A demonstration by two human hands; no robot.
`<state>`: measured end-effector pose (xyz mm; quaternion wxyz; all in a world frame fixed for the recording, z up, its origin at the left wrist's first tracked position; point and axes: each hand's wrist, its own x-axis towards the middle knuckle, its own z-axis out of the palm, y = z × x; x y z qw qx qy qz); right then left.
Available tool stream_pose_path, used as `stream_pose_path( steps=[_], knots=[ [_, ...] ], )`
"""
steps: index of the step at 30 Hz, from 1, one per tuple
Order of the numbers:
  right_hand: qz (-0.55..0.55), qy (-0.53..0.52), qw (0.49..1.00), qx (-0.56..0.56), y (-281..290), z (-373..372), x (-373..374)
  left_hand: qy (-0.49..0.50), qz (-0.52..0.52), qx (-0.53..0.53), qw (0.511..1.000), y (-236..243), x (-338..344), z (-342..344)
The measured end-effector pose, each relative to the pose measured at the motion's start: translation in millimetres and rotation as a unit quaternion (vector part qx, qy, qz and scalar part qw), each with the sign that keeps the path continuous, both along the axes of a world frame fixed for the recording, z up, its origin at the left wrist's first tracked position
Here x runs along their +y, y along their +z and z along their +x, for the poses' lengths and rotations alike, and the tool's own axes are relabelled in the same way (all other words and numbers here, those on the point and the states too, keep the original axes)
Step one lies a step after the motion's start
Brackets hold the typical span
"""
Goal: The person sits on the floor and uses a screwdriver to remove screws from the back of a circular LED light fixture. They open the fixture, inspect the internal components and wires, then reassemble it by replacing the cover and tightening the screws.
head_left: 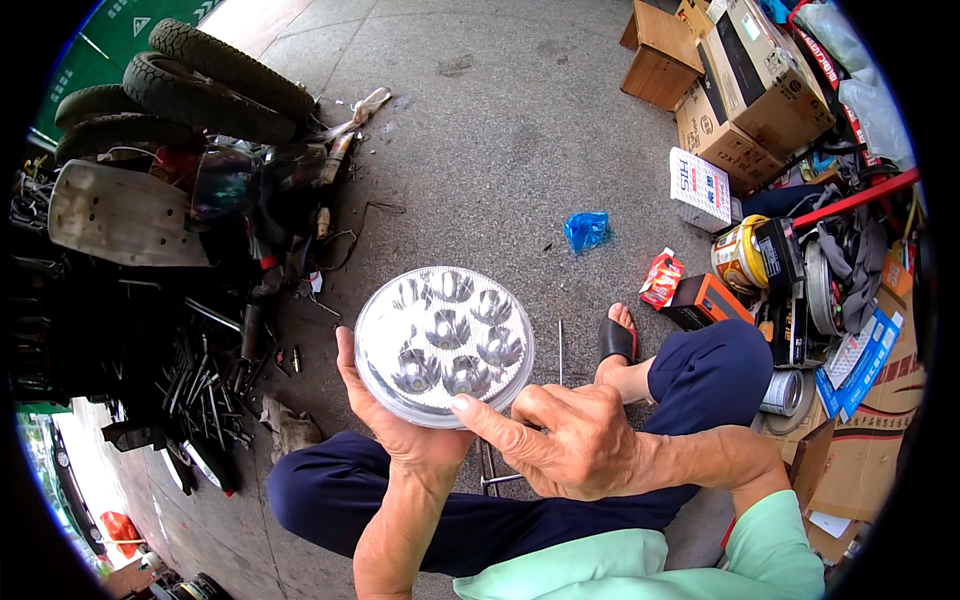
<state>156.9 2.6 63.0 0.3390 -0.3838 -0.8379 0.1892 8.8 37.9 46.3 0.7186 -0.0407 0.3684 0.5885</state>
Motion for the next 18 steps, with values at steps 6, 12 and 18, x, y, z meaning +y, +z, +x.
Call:
stream_pose_path(
  steps=[6,12,18],
  knots=[
    [0.014,-0.011,0.998,-0.055,-1.5,3.3,1.9,0.005,-0.013,-0.015,1.000,-5.4,0.3,-0.2],
    [0.017,-0.019,0.998,-0.065,-8.1,3.1,1.1,0.043,-0.026,-0.001,0.999,-5.2,0.0,3.5],
    [0.010,-0.011,0.997,-0.073,-8.9,3.0,0.5,0.048,-0.034,0.025,0.998,-4.3,-0.2,3.9]
  ],
)
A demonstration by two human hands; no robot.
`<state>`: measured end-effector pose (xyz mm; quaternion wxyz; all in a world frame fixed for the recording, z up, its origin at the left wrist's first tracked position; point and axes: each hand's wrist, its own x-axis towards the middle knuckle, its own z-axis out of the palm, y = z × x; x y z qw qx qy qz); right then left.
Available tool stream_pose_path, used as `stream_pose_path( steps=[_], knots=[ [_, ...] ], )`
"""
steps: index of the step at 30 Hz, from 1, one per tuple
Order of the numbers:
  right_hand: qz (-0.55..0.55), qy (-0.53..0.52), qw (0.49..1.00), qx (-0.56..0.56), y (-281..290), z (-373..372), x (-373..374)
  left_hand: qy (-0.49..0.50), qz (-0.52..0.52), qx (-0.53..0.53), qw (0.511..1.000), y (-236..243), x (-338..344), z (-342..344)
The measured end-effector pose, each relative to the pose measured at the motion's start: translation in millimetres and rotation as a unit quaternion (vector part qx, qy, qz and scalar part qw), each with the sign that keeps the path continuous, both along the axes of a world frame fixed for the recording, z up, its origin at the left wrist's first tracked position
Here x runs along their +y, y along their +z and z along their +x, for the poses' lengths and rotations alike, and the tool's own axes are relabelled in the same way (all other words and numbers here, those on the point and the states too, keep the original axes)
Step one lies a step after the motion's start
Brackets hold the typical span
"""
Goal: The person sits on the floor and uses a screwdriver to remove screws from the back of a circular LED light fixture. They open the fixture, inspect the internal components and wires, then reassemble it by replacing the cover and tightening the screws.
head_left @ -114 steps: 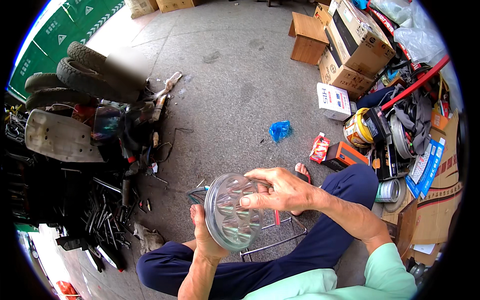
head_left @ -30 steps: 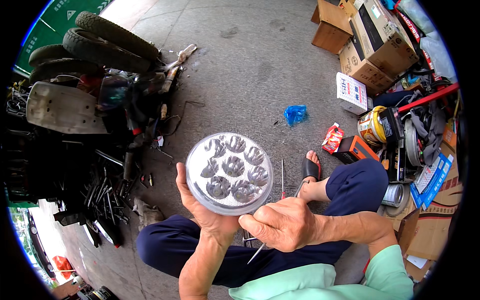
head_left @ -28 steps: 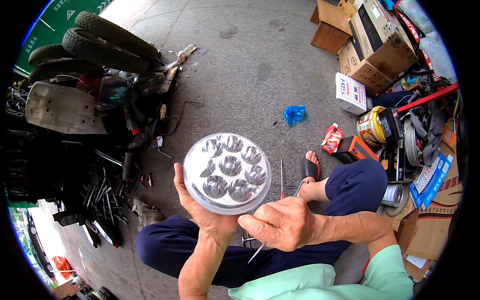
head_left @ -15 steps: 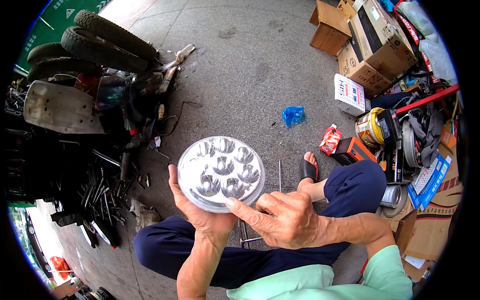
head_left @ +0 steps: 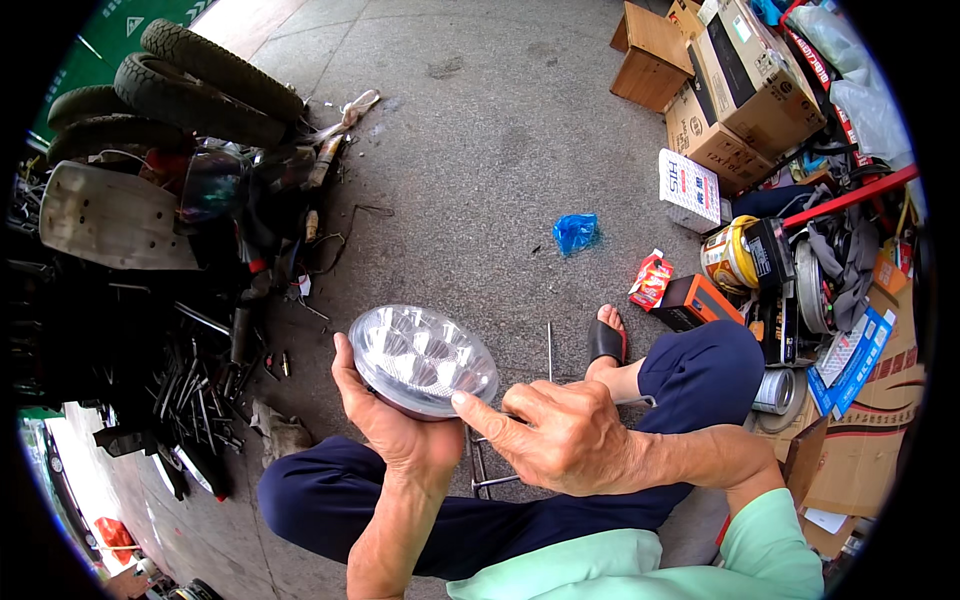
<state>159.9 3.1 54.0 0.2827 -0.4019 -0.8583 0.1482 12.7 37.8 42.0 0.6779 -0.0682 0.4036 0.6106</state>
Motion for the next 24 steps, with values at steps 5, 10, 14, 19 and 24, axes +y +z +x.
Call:
stream_pose_path(
  steps=[5,10,14,19,24],
  knots=[
    [-0.013,0.005,1.000,0.012,-3,-2,1,0.003,-0.011,0.017,1.000,-4,-1,-3],
    [-0.031,-0.004,0.999,0.008,0,-2,0,0.000,-0.004,0.047,0.999,-1,-1,-1],
    [-0.036,-0.018,0.999,0.021,-1,0,0,0.004,0.028,0.105,0.994,-3,-4,3],
    [-0.038,-0.006,0.999,-0.020,7,4,0,-0.032,-0.023,0.045,0.998,-3,-6,4],
    [-0.014,0.005,1.000,-0.020,7,-1,2,-0.102,-0.051,-0.017,0.993,-21,-14,2]
  ],
)
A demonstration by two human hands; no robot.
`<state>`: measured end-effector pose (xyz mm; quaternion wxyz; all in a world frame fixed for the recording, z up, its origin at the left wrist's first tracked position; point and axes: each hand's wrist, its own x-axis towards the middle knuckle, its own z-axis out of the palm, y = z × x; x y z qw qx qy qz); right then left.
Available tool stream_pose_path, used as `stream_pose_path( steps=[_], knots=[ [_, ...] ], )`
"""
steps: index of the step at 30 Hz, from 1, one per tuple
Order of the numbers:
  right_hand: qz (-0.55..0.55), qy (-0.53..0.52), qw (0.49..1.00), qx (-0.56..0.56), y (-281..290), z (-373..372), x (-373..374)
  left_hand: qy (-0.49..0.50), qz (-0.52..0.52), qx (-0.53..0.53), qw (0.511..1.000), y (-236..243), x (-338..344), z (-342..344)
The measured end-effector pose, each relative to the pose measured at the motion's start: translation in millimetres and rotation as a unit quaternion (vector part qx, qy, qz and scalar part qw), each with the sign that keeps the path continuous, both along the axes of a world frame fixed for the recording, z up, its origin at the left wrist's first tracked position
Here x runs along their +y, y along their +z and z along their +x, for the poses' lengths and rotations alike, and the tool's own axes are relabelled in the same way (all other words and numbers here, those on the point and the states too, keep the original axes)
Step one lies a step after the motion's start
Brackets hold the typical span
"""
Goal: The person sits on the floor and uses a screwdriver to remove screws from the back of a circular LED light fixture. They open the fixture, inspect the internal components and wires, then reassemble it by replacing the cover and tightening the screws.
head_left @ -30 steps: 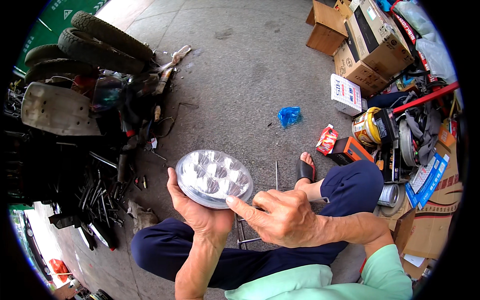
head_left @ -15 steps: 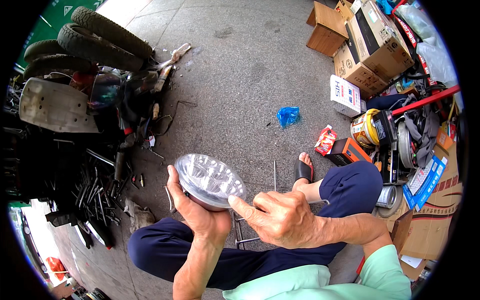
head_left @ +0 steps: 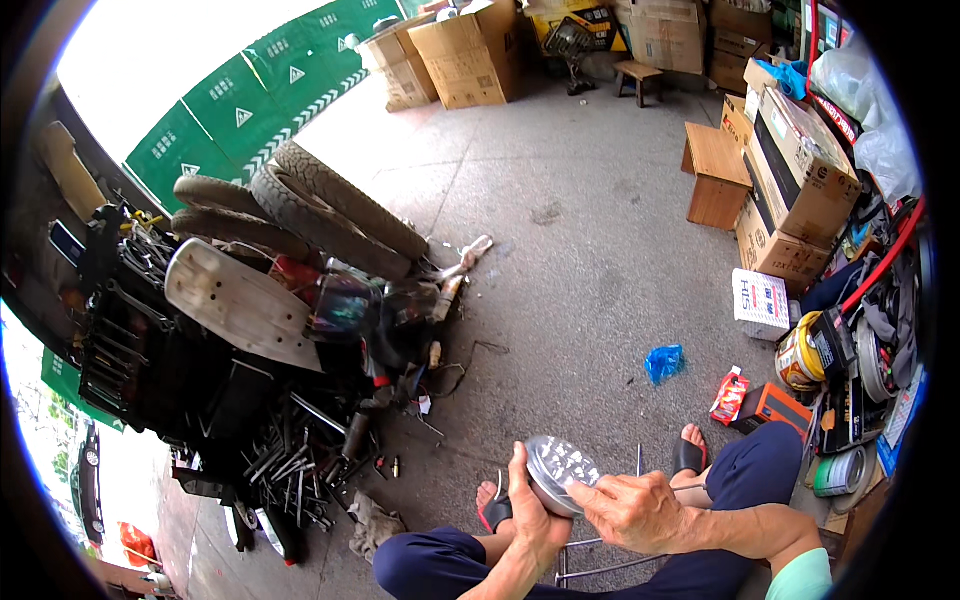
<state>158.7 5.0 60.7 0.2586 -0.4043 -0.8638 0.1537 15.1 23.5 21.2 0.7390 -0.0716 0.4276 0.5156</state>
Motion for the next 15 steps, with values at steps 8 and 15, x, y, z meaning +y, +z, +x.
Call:
stream_pose_path(
  steps=[8,15],
  knots=[
    [0.009,-0.092,0.995,0.030,7,10,18,-0.077,0.025,-0.047,0.996,-10,-6,12],
    [-0.018,-0.147,0.984,0.104,2,11,27,-0.192,0.103,-0.113,0.969,-6,-21,5]
  ],
)
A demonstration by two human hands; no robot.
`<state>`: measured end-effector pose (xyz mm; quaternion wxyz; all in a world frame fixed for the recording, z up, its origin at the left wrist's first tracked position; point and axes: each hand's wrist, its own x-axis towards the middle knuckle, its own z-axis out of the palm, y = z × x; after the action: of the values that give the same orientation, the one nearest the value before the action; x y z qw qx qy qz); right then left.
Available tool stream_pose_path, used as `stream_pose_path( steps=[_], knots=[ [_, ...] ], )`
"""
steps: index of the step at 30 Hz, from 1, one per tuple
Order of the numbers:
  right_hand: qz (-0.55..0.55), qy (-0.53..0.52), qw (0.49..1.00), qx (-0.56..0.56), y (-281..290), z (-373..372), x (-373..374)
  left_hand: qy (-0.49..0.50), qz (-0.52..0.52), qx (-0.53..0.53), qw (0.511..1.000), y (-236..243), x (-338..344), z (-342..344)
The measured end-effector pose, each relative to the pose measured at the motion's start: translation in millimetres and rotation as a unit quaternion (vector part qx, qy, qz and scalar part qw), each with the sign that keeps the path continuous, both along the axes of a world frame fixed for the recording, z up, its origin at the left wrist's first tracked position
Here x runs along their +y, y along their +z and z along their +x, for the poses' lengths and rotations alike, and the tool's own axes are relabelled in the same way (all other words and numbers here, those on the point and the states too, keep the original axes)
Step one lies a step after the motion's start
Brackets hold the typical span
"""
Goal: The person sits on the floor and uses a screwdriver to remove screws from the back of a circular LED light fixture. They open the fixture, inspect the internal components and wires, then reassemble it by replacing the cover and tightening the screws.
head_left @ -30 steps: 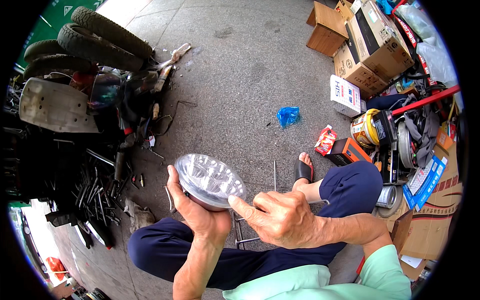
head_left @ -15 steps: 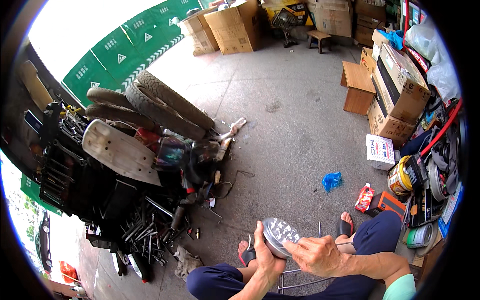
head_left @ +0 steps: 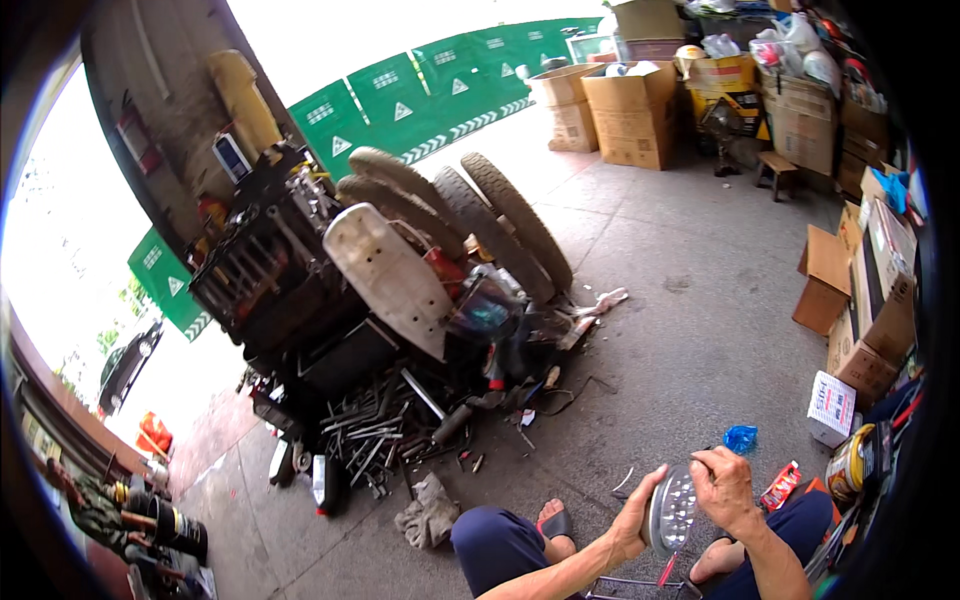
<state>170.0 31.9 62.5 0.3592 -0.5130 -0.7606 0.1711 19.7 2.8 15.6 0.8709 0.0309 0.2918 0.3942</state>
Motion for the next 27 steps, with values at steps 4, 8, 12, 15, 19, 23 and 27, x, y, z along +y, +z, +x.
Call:
stream_pose_path(
  steps=[4,8,12,15,19,23,27],
  knots=[
    [-0.114,0.007,0.992,0.053,-10,6,5,-0.055,0.031,-0.048,0.997,9,-10,2],
    [-0.333,0.097,0.929,0.126,4,26,18,-0.116,0.090,-0.128,0.981,-4,-18,3],
    [-0.276,0.182,0.935,0.128,4,36,28,-0.132,0.067,-0.140,0.979,-1,-21,6],
    [-0.256,0.200,0.940,0.099,4,34,32,-0.156,0.082,-0.157,0.972,-2,-19,5],
    [-0.201,0.190,0.961,-0.031,15,27,33,-0.164,0.082,-0.131,0.974,11,-15,-2],
    [-0.151,0.216,0.959,-0.104,11,22,36,-0.176,0.068,-0.058,0.980,4,-19,1],
    [-0.161,0.239,0.945,-0.156,14,17,31,-0.191,0.049,0.004,0.980,-2,-23,2]
  ],
)
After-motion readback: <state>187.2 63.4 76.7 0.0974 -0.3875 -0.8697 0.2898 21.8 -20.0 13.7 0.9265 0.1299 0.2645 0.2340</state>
